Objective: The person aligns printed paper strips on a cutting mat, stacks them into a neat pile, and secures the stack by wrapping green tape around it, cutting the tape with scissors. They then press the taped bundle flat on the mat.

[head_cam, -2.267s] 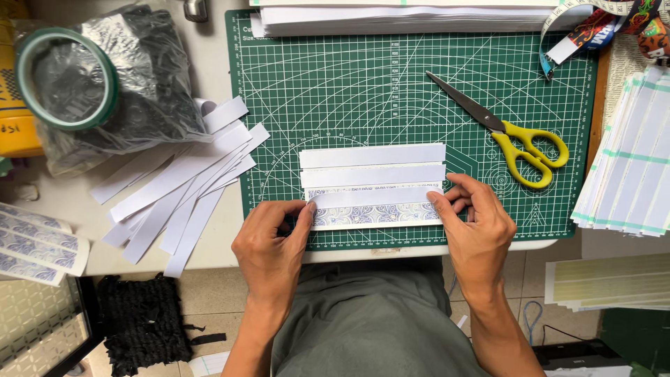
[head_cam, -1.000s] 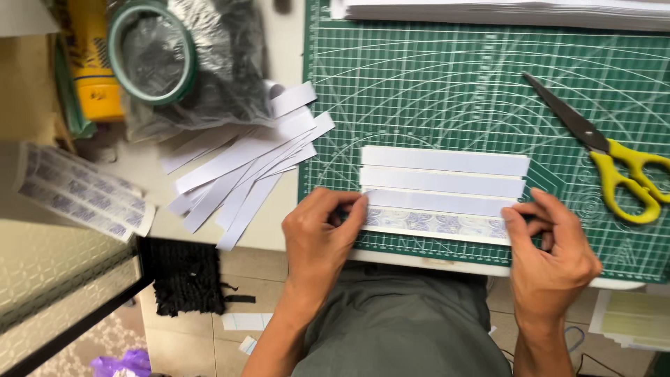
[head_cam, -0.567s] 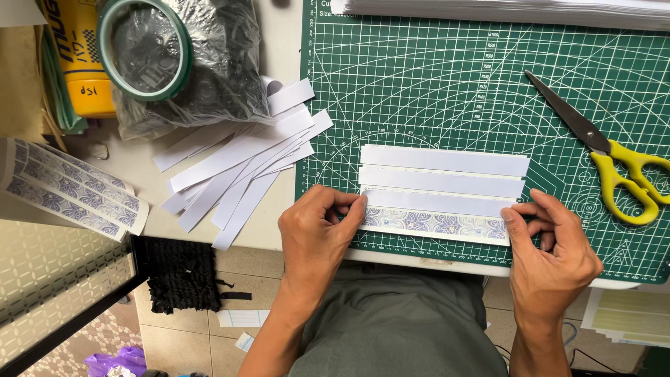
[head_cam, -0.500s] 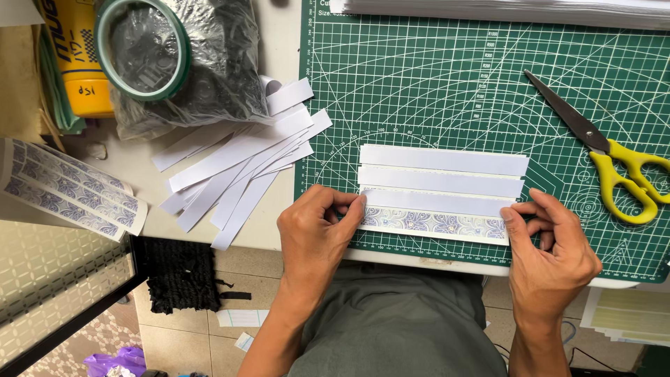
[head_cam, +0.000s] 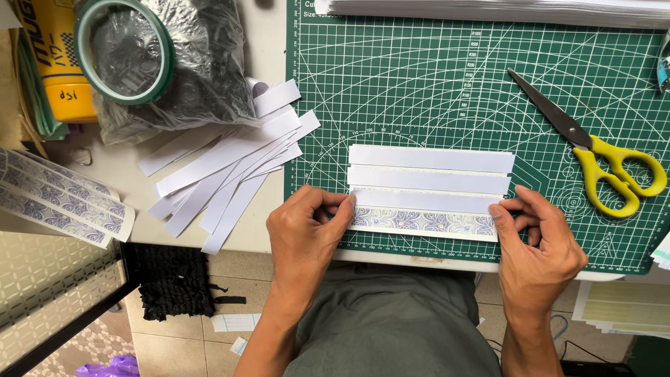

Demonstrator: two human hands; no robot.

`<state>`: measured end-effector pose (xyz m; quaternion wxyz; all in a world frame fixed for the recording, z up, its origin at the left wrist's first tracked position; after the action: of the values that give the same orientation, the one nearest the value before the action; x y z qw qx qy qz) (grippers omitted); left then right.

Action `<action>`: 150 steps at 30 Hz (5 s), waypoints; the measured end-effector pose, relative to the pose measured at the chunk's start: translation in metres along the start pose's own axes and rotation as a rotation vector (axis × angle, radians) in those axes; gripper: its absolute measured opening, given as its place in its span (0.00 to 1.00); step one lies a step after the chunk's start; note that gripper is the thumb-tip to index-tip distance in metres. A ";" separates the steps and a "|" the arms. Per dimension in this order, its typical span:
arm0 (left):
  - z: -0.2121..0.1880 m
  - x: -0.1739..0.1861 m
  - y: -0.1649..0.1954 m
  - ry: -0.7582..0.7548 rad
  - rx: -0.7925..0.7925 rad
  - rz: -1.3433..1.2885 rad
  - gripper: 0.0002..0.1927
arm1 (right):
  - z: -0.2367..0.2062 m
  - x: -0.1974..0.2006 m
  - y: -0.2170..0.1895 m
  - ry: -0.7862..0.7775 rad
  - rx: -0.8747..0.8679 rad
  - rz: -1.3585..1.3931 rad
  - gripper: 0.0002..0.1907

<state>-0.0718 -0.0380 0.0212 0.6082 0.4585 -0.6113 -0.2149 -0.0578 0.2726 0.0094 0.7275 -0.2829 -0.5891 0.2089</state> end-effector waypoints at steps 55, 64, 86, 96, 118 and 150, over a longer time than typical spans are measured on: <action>-0.045 -0.037 0.047 -0.220 -0.803 0.514 0.19 | -0.004 0.000 -0.054 -0.160 0.492 -0.267 0.19; -0.062 -0.062 0.031 -0.271 -0.739 0.720 0.34 | -0.022 -0.011 -0.039 -0.240 0.589 -0.359 0.24; -0.080 -0.090 0.005 -0.182 -0.776 0.701 0.51 | -0.029 -0.015 -0.026 -0.217 0.601 -0.452 0.21; -0.078 -0.090 0.002 -0.145 -0.808 0.708 0.50 | -0.029 -0.015 -0.025 -0.216 0.593 -0.456 0.20; -0.075 -0.074 0.001 -0.138 -0.782 0.584 0.51 | -0.031 -0.016 -0.021 -0.219 0.590 -0.456 0.21; -0.028 0.013 0.005 0.112 -0.481 0.246 0.14 | -0.017 0.027 0.003 0.036 0.187 -0.018 0.08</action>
<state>-0.0450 -0.0385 0.0372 0.7541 0.2346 -0.5590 -0.2527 -0.0355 0.2895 0.0254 0.7631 -0.2120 -0.5563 0.2513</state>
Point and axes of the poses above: each hand's wrist, its own z-axis towards the middle knuckle, its own x-axis out of the back of the hand, y = z × x, the point moved 9 cm from there along z, towards the middle knuckle, and after that the axes turned 2 degrees about y, right-handed, at the moved point
